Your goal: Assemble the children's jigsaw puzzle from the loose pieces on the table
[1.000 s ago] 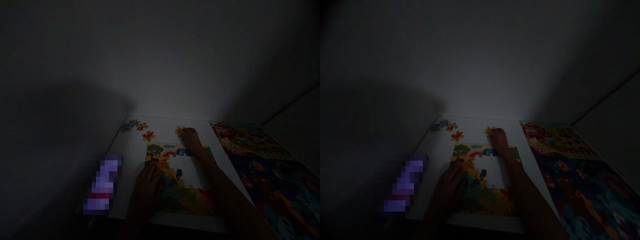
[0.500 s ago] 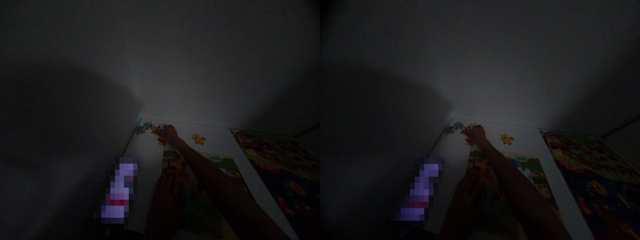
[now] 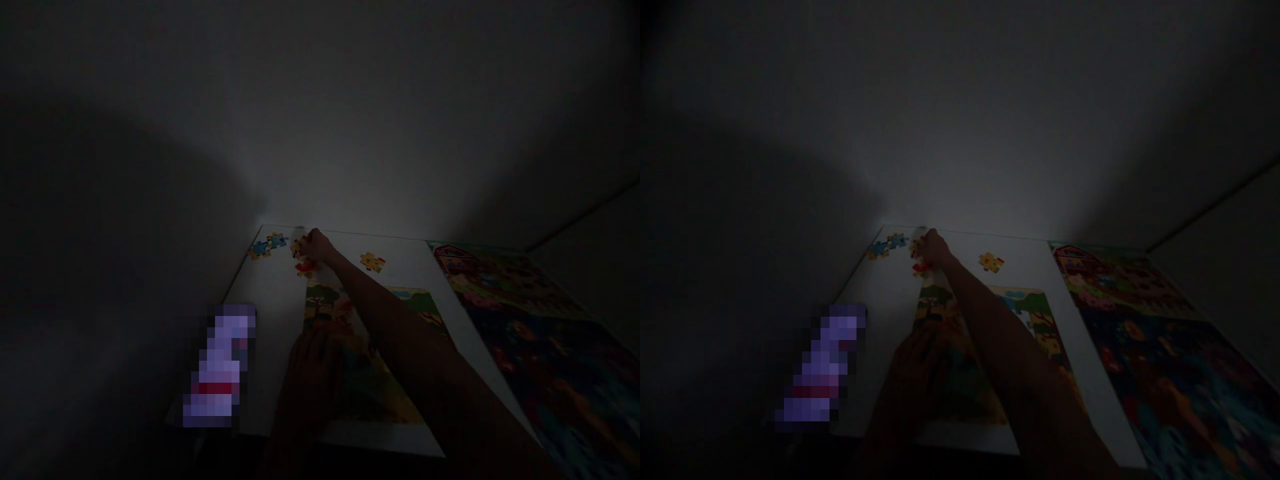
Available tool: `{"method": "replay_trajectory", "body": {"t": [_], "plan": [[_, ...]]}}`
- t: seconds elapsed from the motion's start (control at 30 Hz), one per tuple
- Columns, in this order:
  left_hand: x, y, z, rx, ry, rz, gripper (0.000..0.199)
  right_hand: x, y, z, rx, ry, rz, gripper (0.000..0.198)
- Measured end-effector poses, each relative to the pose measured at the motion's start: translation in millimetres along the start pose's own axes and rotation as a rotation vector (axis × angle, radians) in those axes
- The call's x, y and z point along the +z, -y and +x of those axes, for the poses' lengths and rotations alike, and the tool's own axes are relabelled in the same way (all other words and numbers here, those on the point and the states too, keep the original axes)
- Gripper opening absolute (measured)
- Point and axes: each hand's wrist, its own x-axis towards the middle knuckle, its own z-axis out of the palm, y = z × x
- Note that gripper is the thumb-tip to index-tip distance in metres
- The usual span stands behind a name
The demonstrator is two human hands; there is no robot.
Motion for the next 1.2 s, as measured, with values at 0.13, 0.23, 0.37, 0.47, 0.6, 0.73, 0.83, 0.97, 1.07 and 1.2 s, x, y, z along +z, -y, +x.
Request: {"method": "replay_trajectory", "body": {"t": [0.13,0.23,0.37,0.47,0.6,0.73,0.83,0.97,1.07,1.2], "plan": [[0.3,-0.3,0.6,0.015,-0.037,-0.009,0.027,-45.9,-28.3,-71.1,-0.047,0.050,0.323,0.027],[0.3,0.5,0.7,0.017,-0.025,-0.021,0.027,-78.3,-54.3,-141.1,-0.071,0.292,0.588,0.029],[-1.6,0.8,1.9,0.008,0.025,-0.035,0.026,-90.4,-79.5,-200.8,-0.068,0.387,0.668,0.025],[-3.0,0.8,3.1,-0.005,0.059,-0.020,0.027,-80.4,-91.6,-208.8,-0.049,0.281,0.669,0.025],[-3.5,1.7,4.3,-0.019,0.095,0.000,0.027,-70.7,-102.5,-202.7,-0.091,0.224,0.611,0.025],[-3.0,2.4,4.8,-0.017,0.101,0.006,0.027,-70.3,-102.0,-206.4,-0.092,0.233,0.541,0.026],[-3.0,2.1,4.8,-0.010,0.088,0.008,0.027,-69.7,-95.9,-210.4,-0.093,0.209,0.423,0.027],[-3.5,1.7,4.7,0.007,0.078,0.015,0.027,-68.4,-89.7,-212.2,-0.135,0.138,0.313,0.030],[-4.3,1.5,4.9,0.011,0.079,0.019,0.027,-68.1,-89.0,-214.3,-0.181,0.149,0.289,0.037],[-5.9,0.3,5.3,0.000,0.098,0.010,0.027,-64.5,-90.1,-217.5,-0.185,0.143,0.216,0.039]]}}
